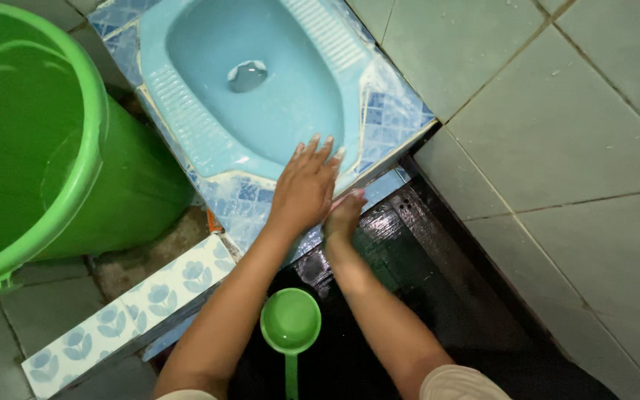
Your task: The person scrubs the floor tiles and the edges of a squat toilet using a pink sponge and then rinses the surfaces with water using a green scoop from a large green bucket.
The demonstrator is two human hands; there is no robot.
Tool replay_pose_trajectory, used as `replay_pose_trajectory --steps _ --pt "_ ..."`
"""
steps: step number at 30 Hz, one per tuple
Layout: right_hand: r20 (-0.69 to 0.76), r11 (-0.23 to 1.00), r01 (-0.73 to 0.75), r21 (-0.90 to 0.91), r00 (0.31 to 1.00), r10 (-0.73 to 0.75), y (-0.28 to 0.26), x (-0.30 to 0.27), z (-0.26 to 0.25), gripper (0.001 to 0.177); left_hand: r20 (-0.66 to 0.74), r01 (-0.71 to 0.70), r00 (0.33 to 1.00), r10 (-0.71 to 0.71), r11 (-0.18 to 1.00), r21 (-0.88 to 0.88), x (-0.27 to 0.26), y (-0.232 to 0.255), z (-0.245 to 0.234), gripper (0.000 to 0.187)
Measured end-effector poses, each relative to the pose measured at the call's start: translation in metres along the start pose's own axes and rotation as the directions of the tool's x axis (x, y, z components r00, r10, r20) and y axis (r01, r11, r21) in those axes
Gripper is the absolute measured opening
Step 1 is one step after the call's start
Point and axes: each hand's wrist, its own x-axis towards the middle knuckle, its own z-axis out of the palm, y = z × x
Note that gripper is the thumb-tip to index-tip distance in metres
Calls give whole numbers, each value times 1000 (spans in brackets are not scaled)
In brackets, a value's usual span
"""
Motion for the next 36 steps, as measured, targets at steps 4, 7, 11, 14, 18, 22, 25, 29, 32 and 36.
replay_pose_trajectory --steps 4,7,11,14,18,22,25,29,32,36 --pt "42 954 299 -5 953 -299 -54 49 -6 57 -33 -23 999 23 1000 -2 0 0 -2 39" --pt "-28 985 115 130 993 -113 -80 60 -5 59 -18 -8 1000 9 999 35 1 1 -2 38" --pt "52 980 179 89 982 -184 -8 46 -12 63 1 16 1000 -16 1000 23 4 3 -2 39" --pt "265 966 131 222 945 -189 64 -26 -8 60 -19 26 1000 -25 999 19 7 2 0 39" --pt "118 894 -217 392 976 185 56 -10 2 55 -15 9 1000 -8 1000 20 6 0 1 39" --pt "-4 993 35 117 999 -35 -2 79 -21 67 -59 -3 998 4 1000 25 5 1 1 40" --pt "45 986 -19 163 999 11 -28 107 -26 60 -38 5 999 -4 1000 14 5 1 0 40" --pt "22 933 255 -253 966 -258 47 18 -21 72 -42 19 999 -18 1000 23 6 2 2 38" --pt "383 455 730 -510 666 -640 86 -36 -21 67 -33 22 999 -22 1000 10 4 -2 4 38" --pt "-34 739 131 -661 978 -204 51 22 -22 66 -35 -3 999 4 999 33 3 -6 7 41"
